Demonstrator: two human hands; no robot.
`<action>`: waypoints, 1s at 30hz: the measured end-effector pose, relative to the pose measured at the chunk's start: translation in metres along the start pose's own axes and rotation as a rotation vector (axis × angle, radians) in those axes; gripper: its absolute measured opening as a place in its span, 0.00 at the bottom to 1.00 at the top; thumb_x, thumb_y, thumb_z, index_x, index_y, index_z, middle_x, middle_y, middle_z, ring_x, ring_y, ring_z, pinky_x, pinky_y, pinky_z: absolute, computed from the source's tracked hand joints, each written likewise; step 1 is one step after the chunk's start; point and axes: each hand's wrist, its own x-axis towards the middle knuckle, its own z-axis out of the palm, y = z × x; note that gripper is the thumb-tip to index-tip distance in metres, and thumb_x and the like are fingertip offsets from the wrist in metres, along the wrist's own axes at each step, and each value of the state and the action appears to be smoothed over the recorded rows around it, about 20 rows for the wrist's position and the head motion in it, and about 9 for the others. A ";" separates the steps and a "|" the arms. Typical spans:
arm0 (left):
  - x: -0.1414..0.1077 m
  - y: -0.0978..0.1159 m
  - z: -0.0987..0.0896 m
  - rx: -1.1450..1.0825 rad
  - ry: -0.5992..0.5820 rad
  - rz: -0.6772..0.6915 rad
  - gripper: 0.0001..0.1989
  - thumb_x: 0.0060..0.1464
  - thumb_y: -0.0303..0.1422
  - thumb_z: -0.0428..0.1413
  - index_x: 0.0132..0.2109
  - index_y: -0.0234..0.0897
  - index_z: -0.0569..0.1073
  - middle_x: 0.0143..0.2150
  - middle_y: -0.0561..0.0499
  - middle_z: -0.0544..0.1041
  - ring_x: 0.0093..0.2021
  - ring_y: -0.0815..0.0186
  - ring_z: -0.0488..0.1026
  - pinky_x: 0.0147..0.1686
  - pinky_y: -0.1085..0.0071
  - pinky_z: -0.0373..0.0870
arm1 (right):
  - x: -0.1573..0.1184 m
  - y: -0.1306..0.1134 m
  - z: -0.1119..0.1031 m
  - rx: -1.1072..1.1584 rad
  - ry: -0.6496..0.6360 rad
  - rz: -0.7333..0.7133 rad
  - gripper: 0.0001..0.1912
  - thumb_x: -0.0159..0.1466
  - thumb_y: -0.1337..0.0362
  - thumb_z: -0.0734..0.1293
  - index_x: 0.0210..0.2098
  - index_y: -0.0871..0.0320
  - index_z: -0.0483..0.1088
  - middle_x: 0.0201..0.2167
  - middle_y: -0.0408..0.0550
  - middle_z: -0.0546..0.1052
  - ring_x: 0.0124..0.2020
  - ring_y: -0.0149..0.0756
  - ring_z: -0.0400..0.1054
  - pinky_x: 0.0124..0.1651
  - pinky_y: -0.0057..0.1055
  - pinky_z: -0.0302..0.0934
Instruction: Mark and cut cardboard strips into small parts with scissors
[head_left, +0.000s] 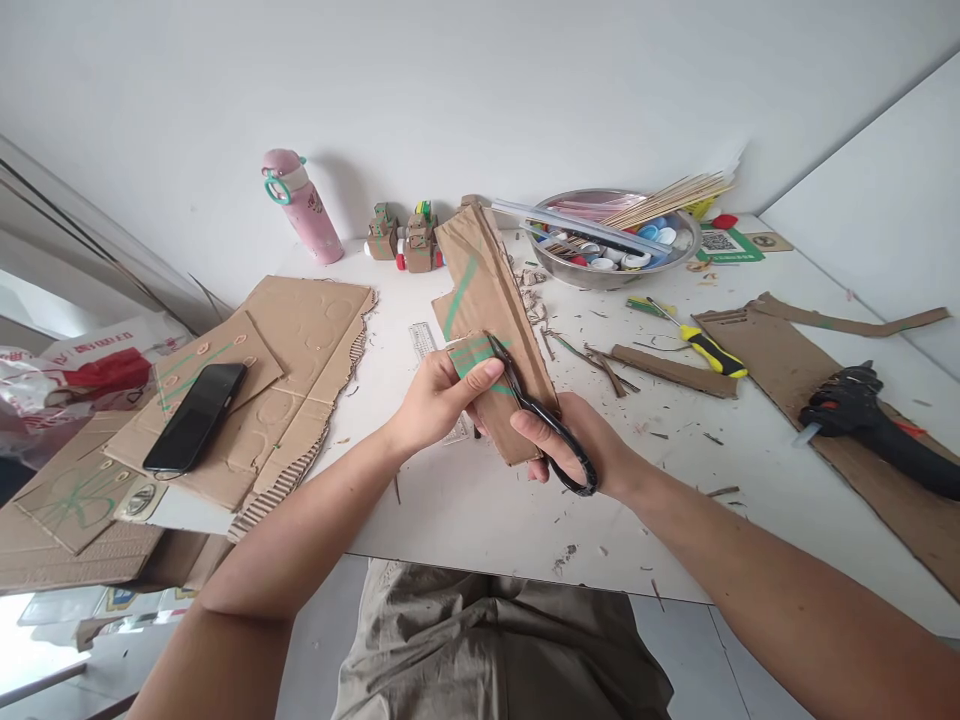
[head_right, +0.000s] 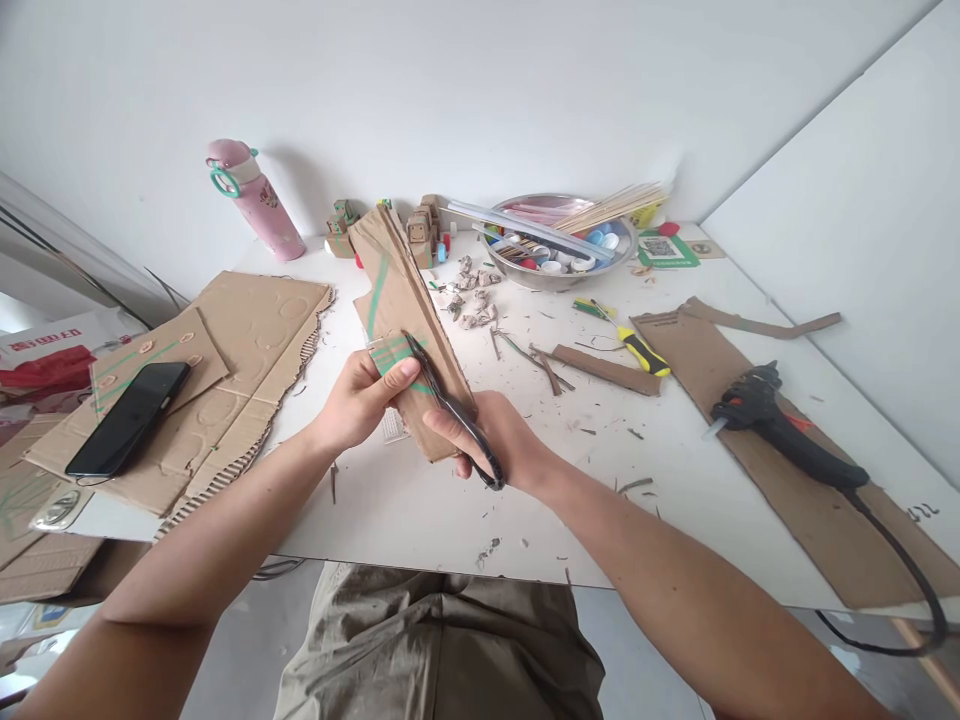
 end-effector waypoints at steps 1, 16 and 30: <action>0.000 0.000 0.000 -0.002 0.007 0.005 0.37 0.49 0.71 0.63 0.27 0.38 0.72 0.19 0.51 0.77 0.18 0.65 0.76 0.18 0.71 0.75 | 0.000 0.000 0.001 0.004 0.001 0.002 0.42 0.48 0.19 0.71 0.24 0.54 0.69 0.17 0.42 0.69 0.14 0.31 0.62 0.18 0.33 0.60; -0.004 -0.002 0.006 -0.010 -0.062 -0.048 0.37 0.50 0.70 0.63 0.26 0.38 0.71 0.20 0.49 0.79 0.18 0.65 0.77 0.17 0.73 0.76 | 0.000 0.010 -0.004 -0.002 -0.070 -0.136 0.40 0.57 0.23 0.71 0.34 0.58 0.78 0.35 0.53 0.82 0.35 0.43 0.75 0.37 0.37 0.72; -0.004 0.005 0.007 -0.011 -0.031 -0.055 0.37 0.47 0.71 0.64 0.26 0.38 0.72 0.20 0.50 0.79 0.18 0.65 0.77 0.17 0.74 0.76 | -0.001 0.013 0.006 0.105 -0.045 -0.118 0.47 0.51 0.18 0.69 0.39 0.58 0.79 0.34 0.54 0.80 0.25 0.37 0.70 0.21 0.34 0.65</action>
